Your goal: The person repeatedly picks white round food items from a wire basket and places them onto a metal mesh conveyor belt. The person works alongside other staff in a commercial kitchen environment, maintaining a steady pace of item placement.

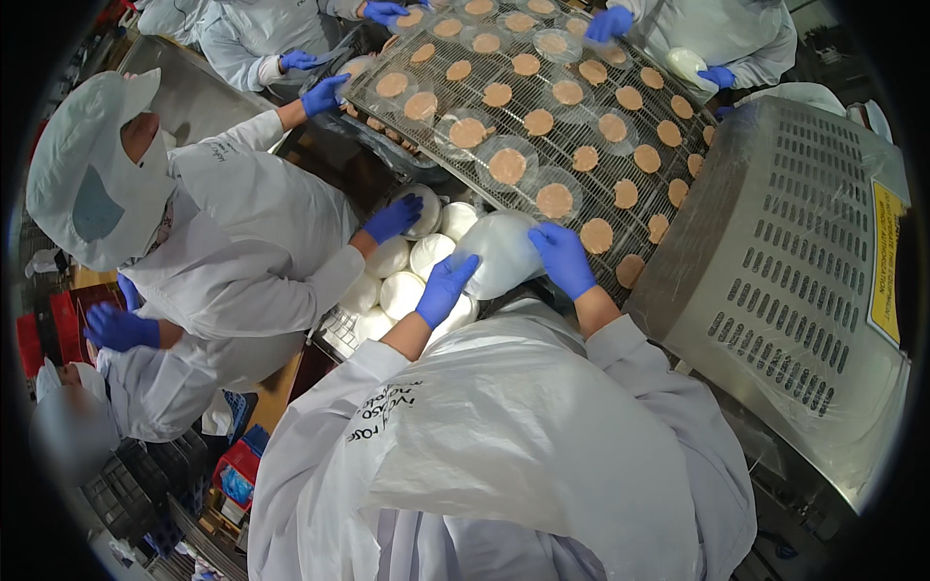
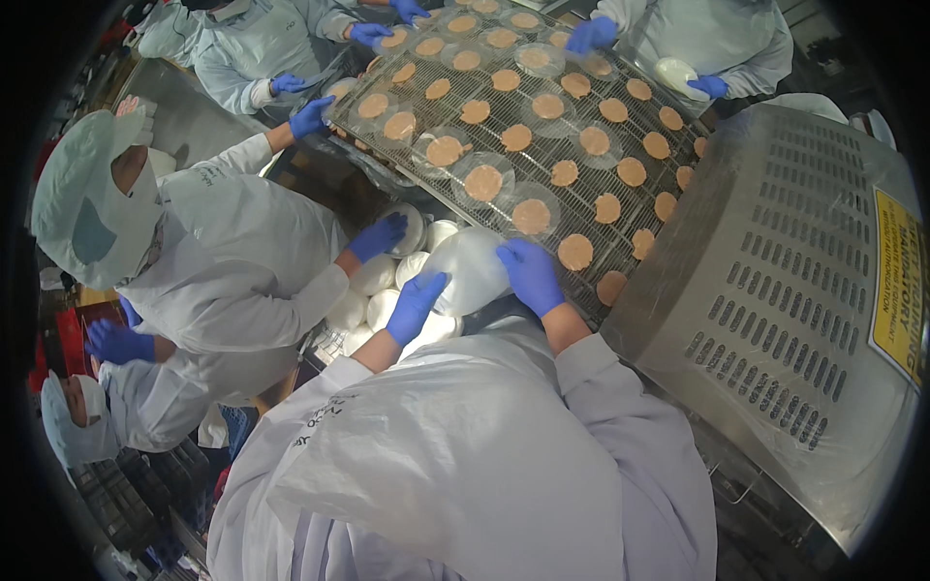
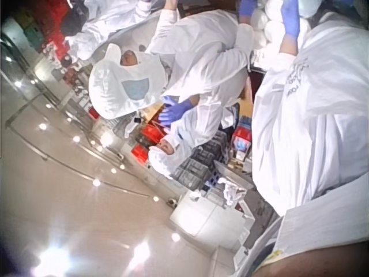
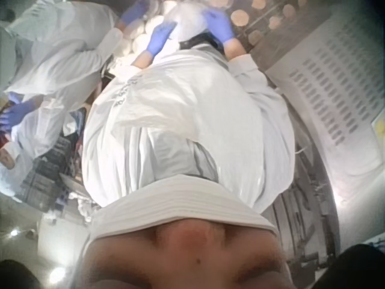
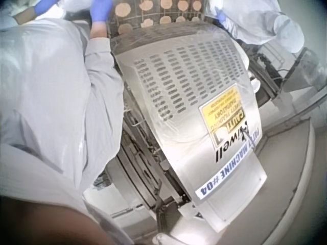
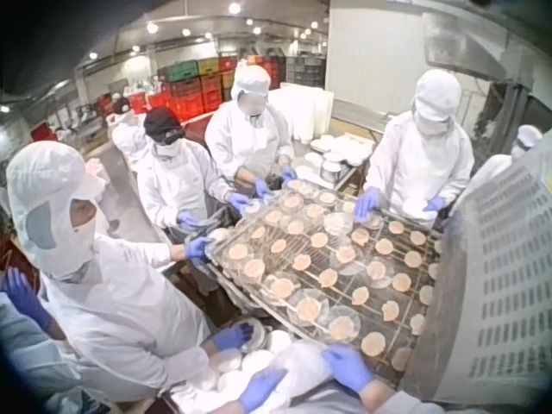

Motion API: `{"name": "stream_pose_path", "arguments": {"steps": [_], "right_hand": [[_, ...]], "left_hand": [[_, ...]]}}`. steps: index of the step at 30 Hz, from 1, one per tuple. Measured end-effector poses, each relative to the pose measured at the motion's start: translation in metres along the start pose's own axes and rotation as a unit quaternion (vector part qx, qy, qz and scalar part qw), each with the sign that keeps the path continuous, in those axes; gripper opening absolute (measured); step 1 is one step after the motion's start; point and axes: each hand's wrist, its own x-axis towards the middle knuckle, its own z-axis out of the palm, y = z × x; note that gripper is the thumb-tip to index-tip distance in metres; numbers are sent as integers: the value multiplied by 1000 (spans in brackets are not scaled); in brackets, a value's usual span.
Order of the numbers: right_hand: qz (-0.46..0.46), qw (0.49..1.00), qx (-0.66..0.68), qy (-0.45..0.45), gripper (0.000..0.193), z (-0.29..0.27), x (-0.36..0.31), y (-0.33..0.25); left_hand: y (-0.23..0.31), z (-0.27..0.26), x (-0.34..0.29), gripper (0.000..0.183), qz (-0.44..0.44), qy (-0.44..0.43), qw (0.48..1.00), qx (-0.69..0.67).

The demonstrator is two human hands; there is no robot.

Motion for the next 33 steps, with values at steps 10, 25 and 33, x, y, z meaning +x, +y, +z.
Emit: {"name": "stream_pose_path", "arguments": {"steps": [10, 25, 33], "right_hand": [[-179, 908, -296, 237, 30, -59, 37, 22], [-31, 993, -76, 88, 20, -26, 2, 19], [-18, 989, 144, -27, 20, -62, 145, 3]], "left_hand": [[-20, 2, 12, 28, -74, 62, 987, -128], [-22, 5, 51, 15, -21, -13, 999, 41], [22, 20, 83, 21, 26, 107, 993, 48]]}}
